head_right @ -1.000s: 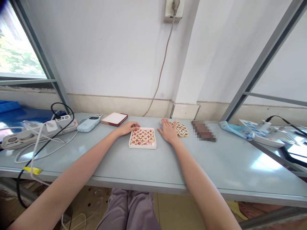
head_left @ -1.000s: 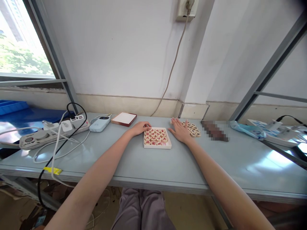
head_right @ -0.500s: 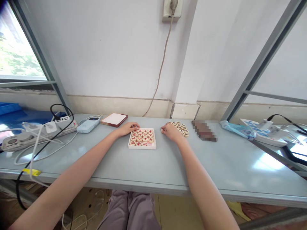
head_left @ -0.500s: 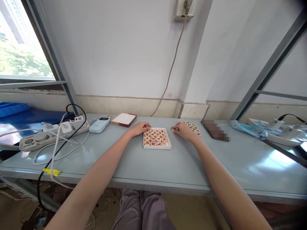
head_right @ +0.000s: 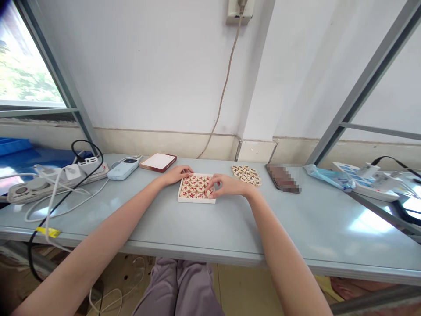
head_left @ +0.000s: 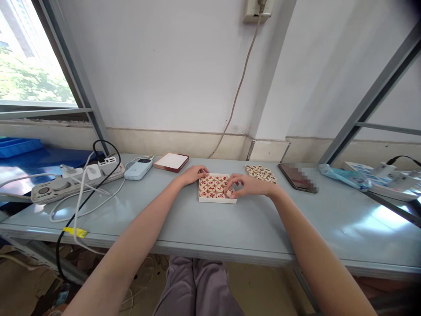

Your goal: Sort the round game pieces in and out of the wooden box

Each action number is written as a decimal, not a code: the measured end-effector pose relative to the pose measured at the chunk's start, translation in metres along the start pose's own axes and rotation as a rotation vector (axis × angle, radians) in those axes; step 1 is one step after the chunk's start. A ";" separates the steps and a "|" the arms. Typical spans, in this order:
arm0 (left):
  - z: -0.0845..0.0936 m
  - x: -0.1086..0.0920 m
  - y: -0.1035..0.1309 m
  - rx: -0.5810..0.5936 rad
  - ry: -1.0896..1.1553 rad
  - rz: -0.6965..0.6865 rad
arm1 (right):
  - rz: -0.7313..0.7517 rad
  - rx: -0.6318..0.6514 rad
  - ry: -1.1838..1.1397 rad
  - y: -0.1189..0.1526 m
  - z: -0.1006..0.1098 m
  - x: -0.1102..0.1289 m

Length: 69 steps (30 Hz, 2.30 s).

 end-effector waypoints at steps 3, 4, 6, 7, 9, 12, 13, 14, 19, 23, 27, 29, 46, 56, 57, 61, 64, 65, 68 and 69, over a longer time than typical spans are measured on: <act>0.000 0.000 0.000 -0.001 0.001 -0.001 | -0.001 0.011 0.004 0.000 -0.002 -0.003; 0.000 -0.001 0.000 -0.001 0.000 0.000 | 0.007 -0.007 0.002 0.000 0.000 -0.003; 0.001 -0.001 0.000 -0.004 -0.001 0.000 | 0.025 -0.032 -0.002 0.000 0.004 -0.002; 0.001 -0.001 0.000 -0.003 -0.002 0.000 | 0.033 -0.030 -0.004 0.000 0.004 -0.002; 0.001 -0.001 0.000 -0.003 0.002 0.003 | 0.046 -0.010 -0.001 -0.002 0.002 -0.002; 0.000 0.000 0.000 -0.003 0.007 0.009 | 0.051 -0.091 0.033 -0.006 0.009 -0.006; 0.001 0.000 0.000 -0.003 0.010 0.008 | 0.041 -0.170 0.061 -0.007 0.015 -0.011; 0.001 0.000 0.000 -0.003 0.014 0.006 | 0.013 -0.272 0.106 -0.007 0.024 -0.017; -0.001 0.003 0.001 0.020 0.071 0.035 | -0.324 -0.702 0.604 0.005 0.058 -0.066; -0.001 0.005 0.002 0.049 0.113 0.047 | -0.434 -0.667 0.730 -0.003 0.055 -0.096; 0.001 0.004 0.003 0.076 0.193 0.060 | -0.476 -0.624 0.720 -0.008 0.054 -0.106; 0.000 0.002 0.004 0.088 0.234 0.059 | -0.435 -0.622 0.713 -0.009 0.055 -0.100; -0.006 0.002 0.004 0.133 0.365 0.116 | -0.220 -0.670 0.738 -0.008 0.055 -0.063; -0.006 -0.001 0.003 0.128 0.342 0.095 | -0.035 -0.612 0.405 -0.017 0.030 -0.005; -0.006 -0.001 0.003 0.125 0.330 0.092 | -0.005 -0.586 0.402 -0.021 0.022 0.003; -0.004 -0.002 0.004 0.118 0.280 0.079 | 0.065 -0.551 0.463 -0.030 0.001 0.023; -0.004 -0.004 0.004 0.125 0.240 0.065 | 0.046 -0.587 0.494 -0.029 0.006 0.021; -0.005 -0.006 0.005 0.131 0.231 0.059 | 0.021 -0.614 0.499 -0.026 0.012 0.017; -0.009 -0.011 0.006 0.166 0.235 0.052 | -0.119 -0.707 0.574 -0.014 0.033 -0.008; -0.010 -0.013 0.006 0.179 0.238 0.050 | -0.184 -0.734 0.627 -0.009 0.040 -0.019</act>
Point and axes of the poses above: each hand's wrist, its own y-axis away from the middle knuckle, its own z-axis out of the back of the hand, x = y × z, the point moved 10 cm from there along -y, towards the middle knuckle, and after that the axes turned 6 degrees about -y, right-handed, at the moved point
